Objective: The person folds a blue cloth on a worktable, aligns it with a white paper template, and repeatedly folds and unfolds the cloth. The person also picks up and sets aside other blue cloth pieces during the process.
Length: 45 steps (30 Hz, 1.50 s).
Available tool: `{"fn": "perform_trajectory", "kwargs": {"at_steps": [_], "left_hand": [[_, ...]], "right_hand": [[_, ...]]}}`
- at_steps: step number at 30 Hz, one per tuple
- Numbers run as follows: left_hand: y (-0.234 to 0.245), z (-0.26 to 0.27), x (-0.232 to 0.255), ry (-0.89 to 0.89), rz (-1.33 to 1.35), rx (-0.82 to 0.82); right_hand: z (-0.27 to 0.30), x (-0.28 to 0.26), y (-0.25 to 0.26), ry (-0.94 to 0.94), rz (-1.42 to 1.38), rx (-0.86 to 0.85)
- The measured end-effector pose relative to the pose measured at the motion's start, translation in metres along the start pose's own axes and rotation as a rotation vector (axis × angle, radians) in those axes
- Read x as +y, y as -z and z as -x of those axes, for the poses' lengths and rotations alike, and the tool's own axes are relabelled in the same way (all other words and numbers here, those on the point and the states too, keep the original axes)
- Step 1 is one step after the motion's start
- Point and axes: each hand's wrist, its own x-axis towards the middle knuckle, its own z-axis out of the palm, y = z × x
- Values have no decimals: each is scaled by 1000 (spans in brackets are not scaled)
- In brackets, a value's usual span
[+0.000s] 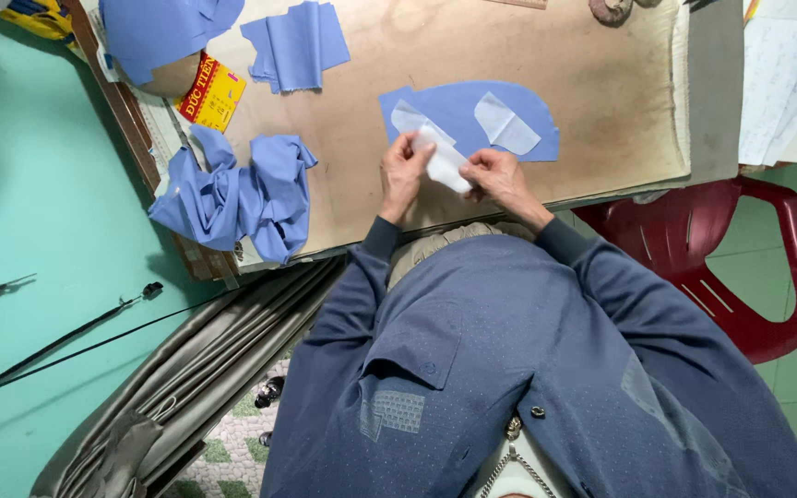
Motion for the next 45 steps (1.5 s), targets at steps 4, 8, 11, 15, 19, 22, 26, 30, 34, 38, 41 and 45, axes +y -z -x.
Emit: {"fn": "perform_trajectory", "kwargs": {"at_steps": [4, 8, 11, 15, 19, 22, 26, 30, 34, 38, 41, 45], "left_hand": [[6, -21, 26, -67, -319, 35], [5, -40, 37, -171, -432, 8], [9, -45, 33, -296, -561, 19], [18, -44, 12, -460, -740, 210], [27, -30, -3, -441, -703, 264], [34, -26, -7, -400, -702, 309], [39, -29, -4, -310, -578, 289], [42, -30, -2, -184, -528, 241], [42, -27, 4, -147, -502, 232], [45, -22, -7, -141, -590, 223], [45, -11, -14, -207, -707, 184], [33, -21, -13, -166, -935, 158]], "right_hand": [[-20, -19, -22, -32, 123, 21], [-33, -29, -32, 158, 464, 40], [-35, -31, -11, 394, 856, 222], [-26, -24, 42, 432, 1224, 562], [-28, -8, 55, 282, 1299, 646], [-36, -5, 48, 244, 1129, 614], [-41, -14, 7, 463, 986, 468], [-60, -11, -63, 652, 1037, 262], [-60, -6, -90, 530, 1162, 118], [-59, -4, -68, 535, 971, 203], [-58, -1, -47, 440, 996, 313], [-62, 0, -50, 299, 1044, 294]]}}
